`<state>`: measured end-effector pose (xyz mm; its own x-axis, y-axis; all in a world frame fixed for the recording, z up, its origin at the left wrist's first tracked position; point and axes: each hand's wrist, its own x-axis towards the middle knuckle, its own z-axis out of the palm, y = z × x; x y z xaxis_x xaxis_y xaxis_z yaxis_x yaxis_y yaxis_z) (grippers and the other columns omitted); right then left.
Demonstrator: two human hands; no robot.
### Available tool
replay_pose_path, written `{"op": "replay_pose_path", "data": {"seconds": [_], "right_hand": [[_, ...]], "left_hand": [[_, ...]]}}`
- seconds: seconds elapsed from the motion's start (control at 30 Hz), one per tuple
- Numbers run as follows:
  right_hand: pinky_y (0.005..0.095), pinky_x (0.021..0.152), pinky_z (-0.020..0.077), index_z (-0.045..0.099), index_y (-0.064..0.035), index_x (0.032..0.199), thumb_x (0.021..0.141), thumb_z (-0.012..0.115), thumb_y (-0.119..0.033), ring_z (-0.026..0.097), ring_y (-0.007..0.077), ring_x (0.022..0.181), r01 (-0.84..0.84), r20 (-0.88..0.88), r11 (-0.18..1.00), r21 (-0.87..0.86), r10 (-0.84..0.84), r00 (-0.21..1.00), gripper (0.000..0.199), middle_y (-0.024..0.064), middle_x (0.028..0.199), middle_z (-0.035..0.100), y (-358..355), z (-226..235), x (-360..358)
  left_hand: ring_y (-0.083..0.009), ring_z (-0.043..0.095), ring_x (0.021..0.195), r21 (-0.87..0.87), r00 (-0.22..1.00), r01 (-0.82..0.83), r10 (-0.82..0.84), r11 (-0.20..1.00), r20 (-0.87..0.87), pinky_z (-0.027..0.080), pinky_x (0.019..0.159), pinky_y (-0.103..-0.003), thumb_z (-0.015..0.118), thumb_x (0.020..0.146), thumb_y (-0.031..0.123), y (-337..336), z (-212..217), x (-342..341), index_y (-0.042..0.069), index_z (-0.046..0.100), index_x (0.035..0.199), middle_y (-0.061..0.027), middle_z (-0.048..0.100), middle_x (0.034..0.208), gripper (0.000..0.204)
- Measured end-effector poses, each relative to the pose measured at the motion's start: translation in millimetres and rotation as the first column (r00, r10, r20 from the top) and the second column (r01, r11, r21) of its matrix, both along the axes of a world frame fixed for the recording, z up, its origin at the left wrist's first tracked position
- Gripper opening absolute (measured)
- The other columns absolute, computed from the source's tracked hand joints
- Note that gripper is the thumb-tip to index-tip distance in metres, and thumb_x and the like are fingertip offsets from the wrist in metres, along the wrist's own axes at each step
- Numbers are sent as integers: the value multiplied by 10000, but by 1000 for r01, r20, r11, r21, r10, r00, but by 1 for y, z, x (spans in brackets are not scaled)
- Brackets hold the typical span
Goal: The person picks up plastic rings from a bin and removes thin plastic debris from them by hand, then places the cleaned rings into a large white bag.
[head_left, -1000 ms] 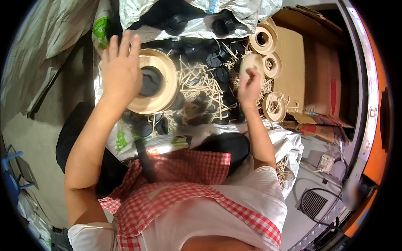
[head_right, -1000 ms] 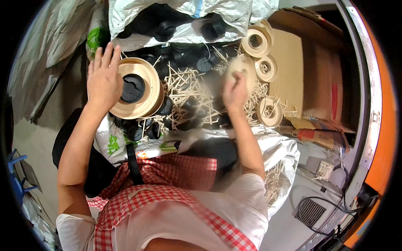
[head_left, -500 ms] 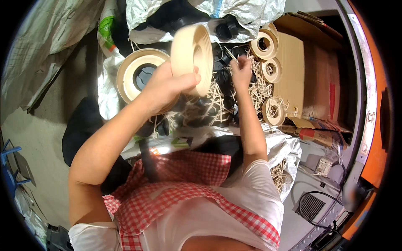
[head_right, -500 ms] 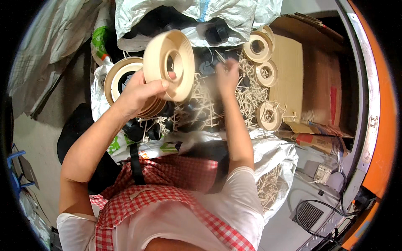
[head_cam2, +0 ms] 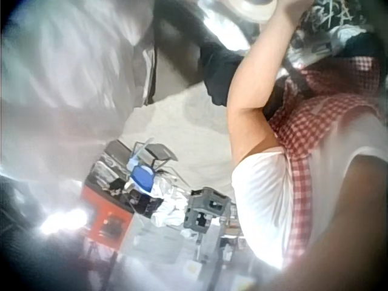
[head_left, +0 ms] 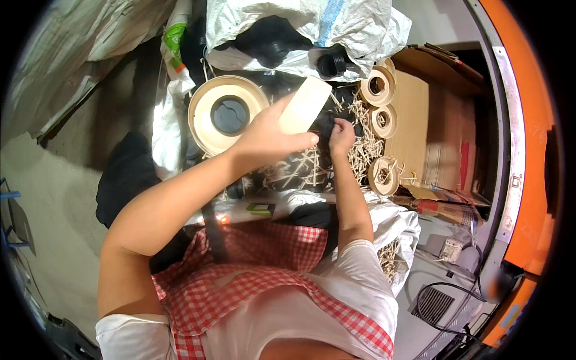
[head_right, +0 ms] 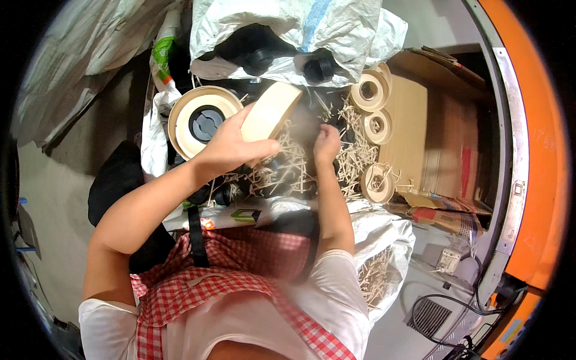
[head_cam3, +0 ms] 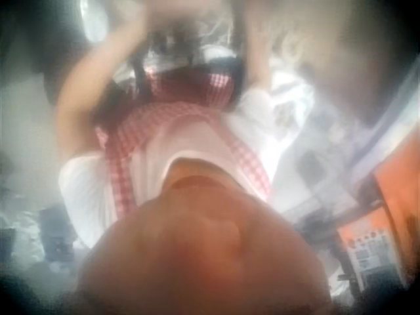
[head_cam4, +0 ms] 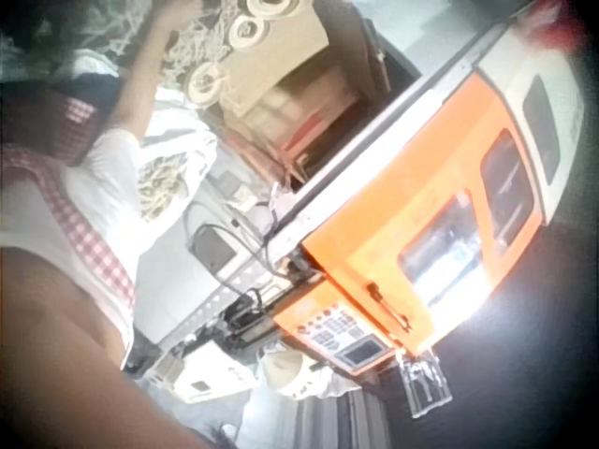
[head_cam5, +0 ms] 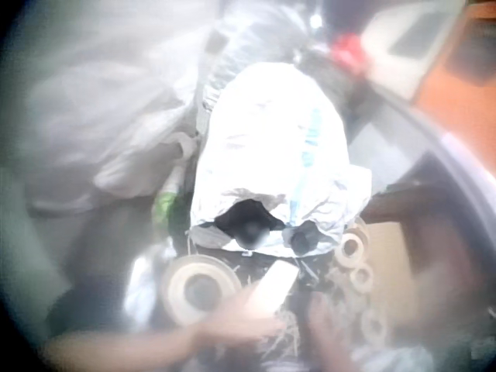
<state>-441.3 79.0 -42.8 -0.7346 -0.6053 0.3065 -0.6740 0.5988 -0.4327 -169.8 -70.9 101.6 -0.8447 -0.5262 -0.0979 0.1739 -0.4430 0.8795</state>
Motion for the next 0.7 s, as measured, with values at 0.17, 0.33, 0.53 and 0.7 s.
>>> {"op": "replay_pose_path", "data": {"seconds": [0.17,0.33,0.53,0.7], "right_hand": [[251,788,455,470,-6,1142,821,579,10,558,135,889,-36,316,893,-449,197,928,339,81,995,571,-27,83,74],[262,844,456,538,2,1195,930,494,-127,583,151,946,-289,294,875,-388,414,861,298,76,1073,606,-46,120,155],[351,941,436,400,-31,1292,884,571,-322,537,220,1088,-102,845,941,-323,335,416,530,110,1204,520,-38,163,168],[413,1006,327,481,-36,1226,606,760,-93,388,311,1197,-870,-115,414,267,910,398,683,183,1279,402,-14,176,181]], "left_hand": [[-98,570,816,110,998,68,-67,992,-6,476,666,-223,691,762,72,3,-4,6,7,428,1275,-31,586,988,580],[-149,587,931,231,986,80,-42,970,-164,496,782,-292,691,747,90,13,1,15,6,421,1289,-87,605,1019,611],[-137,615,817,-424,999,30,-9,905,52,502,724,-280,708,669,232,9,15,33,25,466,1288,-107,640,959,695],[-120,622,689,86,844,448,-453,890,287,492,609,-236,697,711,333,-14,14,39,34,593,1142,-94,654,852,534]]}}
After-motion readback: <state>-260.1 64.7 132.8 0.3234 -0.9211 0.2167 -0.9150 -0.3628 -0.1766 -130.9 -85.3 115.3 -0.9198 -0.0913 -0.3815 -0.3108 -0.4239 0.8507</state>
